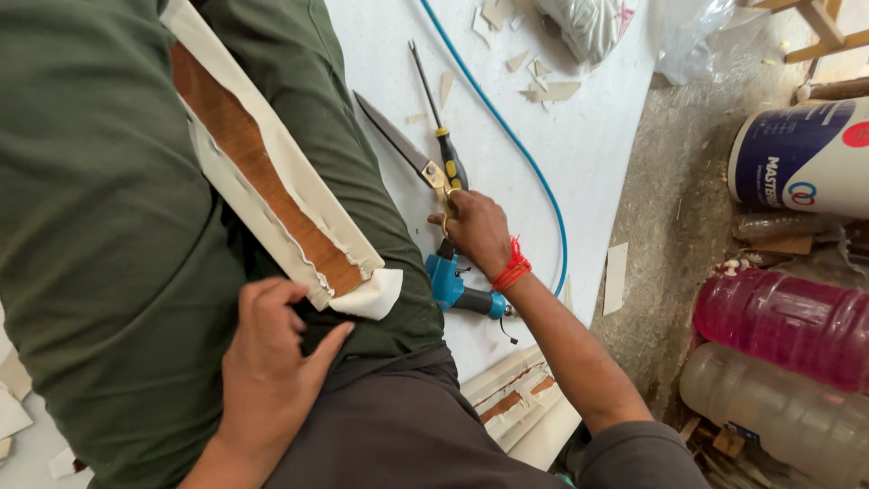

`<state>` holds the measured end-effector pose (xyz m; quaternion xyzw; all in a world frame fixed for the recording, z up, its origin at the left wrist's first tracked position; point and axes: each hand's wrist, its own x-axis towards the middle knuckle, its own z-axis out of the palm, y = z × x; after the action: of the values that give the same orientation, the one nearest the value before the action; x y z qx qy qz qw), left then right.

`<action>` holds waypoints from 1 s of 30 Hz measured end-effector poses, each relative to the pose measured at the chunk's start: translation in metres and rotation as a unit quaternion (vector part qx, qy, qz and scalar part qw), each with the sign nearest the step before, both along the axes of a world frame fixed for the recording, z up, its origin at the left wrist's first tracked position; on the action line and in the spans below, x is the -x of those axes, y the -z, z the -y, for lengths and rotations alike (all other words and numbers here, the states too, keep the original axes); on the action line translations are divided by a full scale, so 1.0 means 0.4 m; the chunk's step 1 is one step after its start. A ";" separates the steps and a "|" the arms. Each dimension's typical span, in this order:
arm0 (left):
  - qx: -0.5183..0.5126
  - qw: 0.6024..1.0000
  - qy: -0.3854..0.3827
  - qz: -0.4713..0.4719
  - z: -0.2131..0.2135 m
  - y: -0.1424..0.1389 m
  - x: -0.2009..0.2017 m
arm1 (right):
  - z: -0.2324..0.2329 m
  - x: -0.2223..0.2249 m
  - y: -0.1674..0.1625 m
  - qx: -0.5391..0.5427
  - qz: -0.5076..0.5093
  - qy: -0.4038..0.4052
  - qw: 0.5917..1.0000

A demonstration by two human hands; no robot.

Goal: The person sits on the floor with a long wooden frame strip across their lap and wraps white fabric over its edge. They trim excess fabric with scissors, tuck and fold the fabric around the frame, and drive staples with a pneumatic staple gun to hold the fabric in place, repeating along the strip.

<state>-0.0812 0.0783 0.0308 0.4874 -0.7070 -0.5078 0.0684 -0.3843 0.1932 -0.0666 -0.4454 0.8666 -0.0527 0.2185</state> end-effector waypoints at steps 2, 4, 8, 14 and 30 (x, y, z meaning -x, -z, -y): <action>0.260 0.960 0.088 -0.050 0.025 -0.009 0.016 | 0.000 0.004 -0.011 -0.033 0.009 0.021 0.999; 0.230 0.961 0.138 -0.071 0.054 -0.005 0.032 | 0.000 0.006 -0.022 -0.029 0.012 0.011 0.999; 0.124 0.974 0.100 -0.159 0.073 0.010 0.036 | -0.006 0.006 -0.043 -0.021 0.003 0.017 1.000; 0.038 0.976 0.016 -0.215 0.046 0.042 0.015 | -0.024 -0.018 -0.085 0.122 0.034 0.083 0.988; -0.255 0.886 -0.227 -0.314 0.076 0.129 0.081 | 0.064 -0.245 -0.153 0.147 0.536 0.078 0.827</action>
<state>-0.1136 0.0480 -0.0209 0.4505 -0.3646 -0.7678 0.2731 -0.2862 0.1678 -0.0055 -0.3045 0.6268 -0.4274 0.5759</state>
